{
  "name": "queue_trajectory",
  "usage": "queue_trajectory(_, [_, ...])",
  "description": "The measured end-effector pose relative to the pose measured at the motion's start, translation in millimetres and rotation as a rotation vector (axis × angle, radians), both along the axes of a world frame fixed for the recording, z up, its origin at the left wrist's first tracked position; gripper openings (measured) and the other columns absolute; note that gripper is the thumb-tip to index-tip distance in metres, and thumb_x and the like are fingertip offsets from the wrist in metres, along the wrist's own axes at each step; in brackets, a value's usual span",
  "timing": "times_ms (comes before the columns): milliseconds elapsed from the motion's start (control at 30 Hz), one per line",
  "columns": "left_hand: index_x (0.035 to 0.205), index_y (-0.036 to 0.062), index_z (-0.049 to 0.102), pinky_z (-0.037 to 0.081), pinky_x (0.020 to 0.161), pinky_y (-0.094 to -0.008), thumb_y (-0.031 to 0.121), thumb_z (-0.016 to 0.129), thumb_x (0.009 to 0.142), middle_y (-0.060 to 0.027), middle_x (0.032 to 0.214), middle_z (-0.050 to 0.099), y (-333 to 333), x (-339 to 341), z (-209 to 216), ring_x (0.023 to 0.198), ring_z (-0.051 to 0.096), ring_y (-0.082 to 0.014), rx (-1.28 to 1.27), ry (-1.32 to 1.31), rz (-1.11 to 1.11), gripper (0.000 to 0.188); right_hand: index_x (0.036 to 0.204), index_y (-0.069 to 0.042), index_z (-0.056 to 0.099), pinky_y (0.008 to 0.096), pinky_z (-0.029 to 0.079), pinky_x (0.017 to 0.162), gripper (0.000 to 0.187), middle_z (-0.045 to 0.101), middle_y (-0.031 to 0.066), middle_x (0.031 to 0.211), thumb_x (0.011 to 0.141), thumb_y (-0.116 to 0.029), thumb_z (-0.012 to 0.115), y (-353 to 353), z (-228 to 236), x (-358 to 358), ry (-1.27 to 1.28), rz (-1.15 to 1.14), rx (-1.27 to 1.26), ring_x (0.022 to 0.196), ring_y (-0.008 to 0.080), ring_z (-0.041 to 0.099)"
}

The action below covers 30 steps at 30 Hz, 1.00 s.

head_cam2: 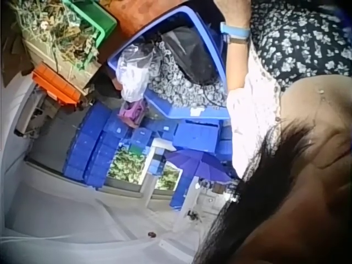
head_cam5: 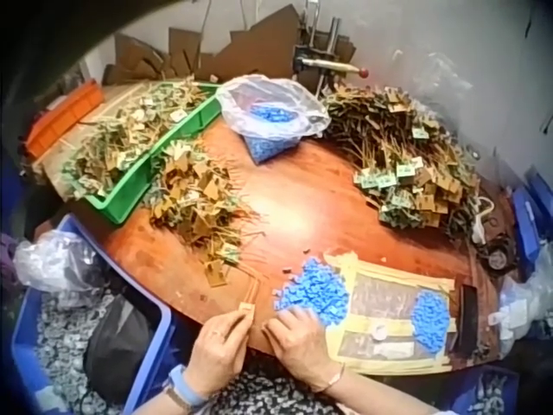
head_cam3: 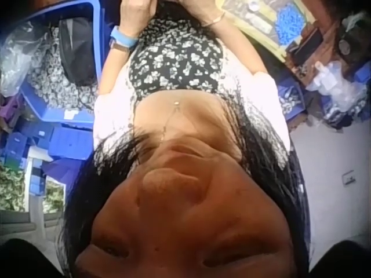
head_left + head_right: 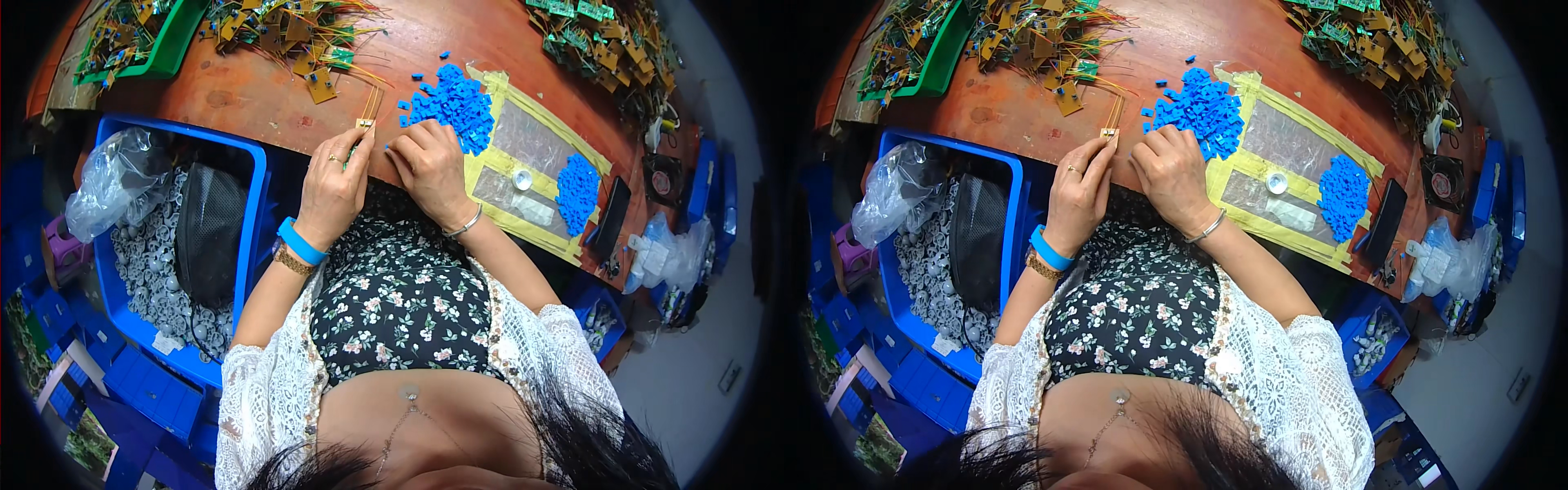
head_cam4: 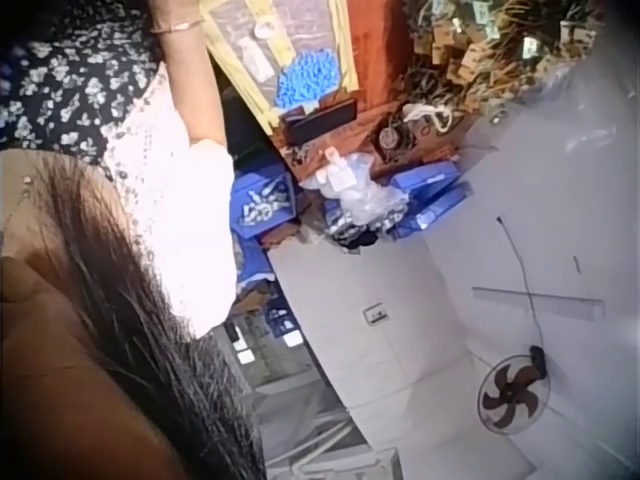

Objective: Assembling small electronic or toy components at a workbench.

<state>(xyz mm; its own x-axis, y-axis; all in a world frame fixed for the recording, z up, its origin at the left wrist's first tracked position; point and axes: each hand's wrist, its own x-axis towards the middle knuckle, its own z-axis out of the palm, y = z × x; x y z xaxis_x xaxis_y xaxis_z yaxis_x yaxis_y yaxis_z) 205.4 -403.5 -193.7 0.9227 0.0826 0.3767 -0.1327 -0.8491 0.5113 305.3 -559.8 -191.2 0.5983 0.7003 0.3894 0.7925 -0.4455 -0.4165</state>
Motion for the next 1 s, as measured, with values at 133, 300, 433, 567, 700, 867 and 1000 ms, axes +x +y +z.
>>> queue_trajectory(133, [0.129, -0.0005, 0.063, 0.046, 0.101, -0.0440, 0.002, 0.064, 0.086, -0.0145, 0.126, 0.063, -1.8, 0.5, -0.4, 0.117, 0.058, -0.0321, 0.069, -0.017, 0.033, 0.043, 0.082, -0.007, 0.066, 0.0380, 0.043, 0.076, 0.011, 0.062, 0.0048, 0.085, 0.079, -0.012, 0.076, 0.1, 0.2, -0.3, 0.005, -0.001, -0.010, 0.086, 0.0245, 0.059])
queue_trajectory(300, [0.131, -0.0002, 0.061, 0.043, 0.105, -0.0459, 0.005, 0.064, 0.086, -0.0150, 0.128, 0.063, -2.4, -1.0, 1.6, 0.119, 0.057, -0.0305, 0.268, -0.032, 0.007, 0.045, 0.082, -0.007, 0.065, 0.0378, 0.043, 0.075, 0.012, 0.062, 0.0051, 0.085, 0.078, -0.011, 0.076, 0.0, 1.1, -0.4, -0.005, 0.000, -0.020, 0.086, 0.0246, 0.058])
queue_trajectory(433, [0.131, -0.0031, 0.060, 0.043, 0.107, -0.0452, 0.004, 0.063, 0.086, -0.0152, 0.125, 0.063, -2.4, -1.9, 2.3, 0.119, 0.056, -0.0315, 0.126, 0.024, 0.007, 0.045, 0.081, -0.007, 0.065, 0.0383, 0.044, 0.075, 0.012, 0.062, 0.0058, 0.084, 0.077, -0.010, 0.076, -1.4, 5.8, 0.4, -0.004, 0.028, -0.022, 0.086, 0.0249, 0.059])
queue_trajectory(567, [0.130, -0.0045, 0.060, 0.042, 0.109, -0.0455, 0.003, 0.062, 0.085, -0.0160, 0.123, 0.062, -2.3, -3.8, 3.8, 0.119, 0.057, -0.0324, 0.098, 0.085, 0.001, 0.046, 0.081, -0.005, 0.067, 0.0396, 0.047, 0.069, 0.011, 0.060, 0.0075, 0.079, 0.076, -0.008, 0.076, 6.3, 10.0, 6.4, 0.068, 0.019, 0.177, 0.079, 0.0273, 0.060])
queue_trajectory(700, [0.129, -0.0044, 0.061, 0.041, 0.111, -0.0458, 0.004, 0.062, 0.085, -0.0164, 0.124, 0.062, 3.8, -5.9, 8.4, 0.121, 0.056, -0.0314, 0.161, 0.087, -0.034, 0.044, 0.082, -0.003, 0.068, 0.0397, 0.049, 0.067, 0.009, 0.060, 0.0095, 0.076, 0.078, -0.007, 0.076, 21.8, 13.0, 16.6, 0.178, 0.011, 0.266, 0.074, 0.0290, 0.059])
queue_trajectory(867, [0.123, -0.0064, 0.064, 0.042, 0.110, -0.0451, 0.008, 0.062, 0.087, -0.0162, 0.127, 0.063, 4.3, -9.3, 12.2, 0.122, 0.056, -0.0295, 0.250, 0.102, -0.089, 0.039, 0.080, -0.002, 0.067, 0.0404, 0.050, 0.068, 0.012, 0.061, 0.0122, 0.079, 0.079, -0.010, 0.076, 34.9, 6.7, 20.1, 0.251, 0.059, 0.125, 0.077, 0.0316, 0.060])
queue_trajectory(1000, [0.121, -0.0080, 0.064, 0.043, 0.110, -0.0441, 0.007, 0.061, 0.086, -0.0164, 0.127, 0.063, 3.9, -11.0, 8.1, 0.122, 0.056, -0.0296, 0.248, 0.082, -0.072, 0.038, 0.079, -0.001, 0.066, 0.0418, 0.050, 0.069, 0.014, 0.061, 0.0128, 0.079, 0.079, -0.011, 0.076, 40.8, 8.5, 21.1, 0.236, 0.040, 0.100, 0.078, 0.0327, 0.061])
